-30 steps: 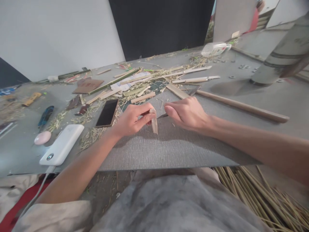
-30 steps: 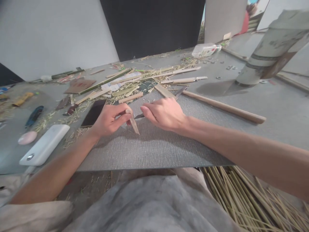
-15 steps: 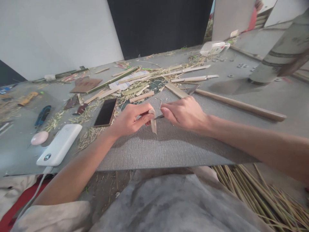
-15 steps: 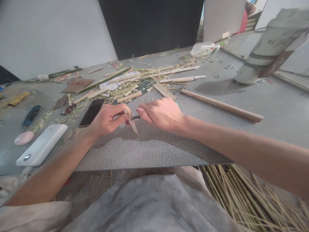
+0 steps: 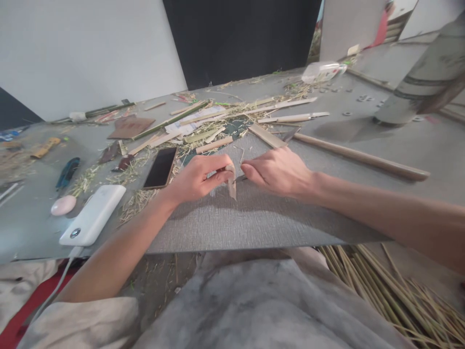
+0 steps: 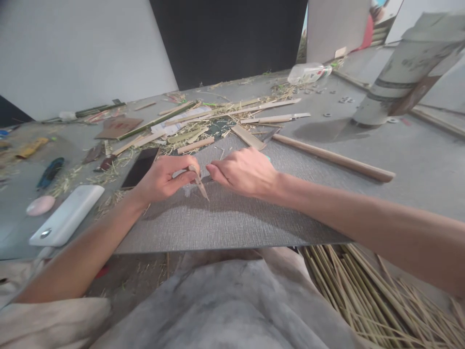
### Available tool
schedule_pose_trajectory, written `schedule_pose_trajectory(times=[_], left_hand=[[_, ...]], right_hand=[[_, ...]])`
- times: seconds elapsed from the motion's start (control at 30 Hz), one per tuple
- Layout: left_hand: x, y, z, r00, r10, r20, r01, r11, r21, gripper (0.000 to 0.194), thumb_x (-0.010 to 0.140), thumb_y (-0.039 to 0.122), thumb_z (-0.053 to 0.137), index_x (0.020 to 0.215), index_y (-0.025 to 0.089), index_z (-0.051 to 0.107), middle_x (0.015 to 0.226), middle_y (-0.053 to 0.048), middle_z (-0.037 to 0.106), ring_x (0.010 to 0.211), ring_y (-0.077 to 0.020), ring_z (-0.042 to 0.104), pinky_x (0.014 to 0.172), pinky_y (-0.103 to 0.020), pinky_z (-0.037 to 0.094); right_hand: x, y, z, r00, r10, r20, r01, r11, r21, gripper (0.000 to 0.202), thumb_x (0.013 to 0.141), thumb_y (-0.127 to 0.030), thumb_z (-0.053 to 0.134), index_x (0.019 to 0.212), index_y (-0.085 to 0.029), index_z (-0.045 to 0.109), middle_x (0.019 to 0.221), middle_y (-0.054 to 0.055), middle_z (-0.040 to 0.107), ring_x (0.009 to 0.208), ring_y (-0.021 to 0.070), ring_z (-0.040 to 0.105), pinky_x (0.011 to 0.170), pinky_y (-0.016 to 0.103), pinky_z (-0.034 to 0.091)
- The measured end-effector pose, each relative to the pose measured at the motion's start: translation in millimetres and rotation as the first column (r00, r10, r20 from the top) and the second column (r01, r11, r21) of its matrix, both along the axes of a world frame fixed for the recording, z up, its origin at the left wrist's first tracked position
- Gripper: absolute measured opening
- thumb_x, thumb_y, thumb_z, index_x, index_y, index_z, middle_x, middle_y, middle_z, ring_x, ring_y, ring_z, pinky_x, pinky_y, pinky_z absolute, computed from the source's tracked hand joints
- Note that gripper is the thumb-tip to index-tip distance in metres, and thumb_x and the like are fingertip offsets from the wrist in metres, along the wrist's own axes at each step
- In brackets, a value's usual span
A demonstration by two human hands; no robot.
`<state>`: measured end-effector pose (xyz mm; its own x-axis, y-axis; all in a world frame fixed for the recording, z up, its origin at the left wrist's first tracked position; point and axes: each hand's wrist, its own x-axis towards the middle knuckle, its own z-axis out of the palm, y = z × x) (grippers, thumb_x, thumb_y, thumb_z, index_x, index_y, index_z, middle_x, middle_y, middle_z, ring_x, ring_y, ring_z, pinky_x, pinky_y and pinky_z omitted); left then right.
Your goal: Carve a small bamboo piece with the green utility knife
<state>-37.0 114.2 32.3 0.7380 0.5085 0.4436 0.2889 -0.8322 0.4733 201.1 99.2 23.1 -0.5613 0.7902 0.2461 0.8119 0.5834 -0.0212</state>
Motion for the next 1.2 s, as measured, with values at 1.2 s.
schedule_pose_trajectory(times=[1.2], left_hand=[[1, 2, 0.1, 1.0, 0.003, 0.023, -0.002, 0.999, -0.047, 0.023, 0.104, 0.025, 0.054, 0.084, 0.019, 0.061, 0.07, 0.003, 0.066, 0.061, -0.0104, 0.06, 0.06, -0.023, 0.044]], right_hand=[[3, 8, -3.3, 0.96, 0.133, -0.246, -0.097, 0.984, 0.152, 0.056, 0.104, -0.044, 0.02, 0.064, -0.019, 0.051, 0.059, 0.001, 0.046, 0.054, 0.0128, 0.022, 0.059, 0.034, 0.013]])
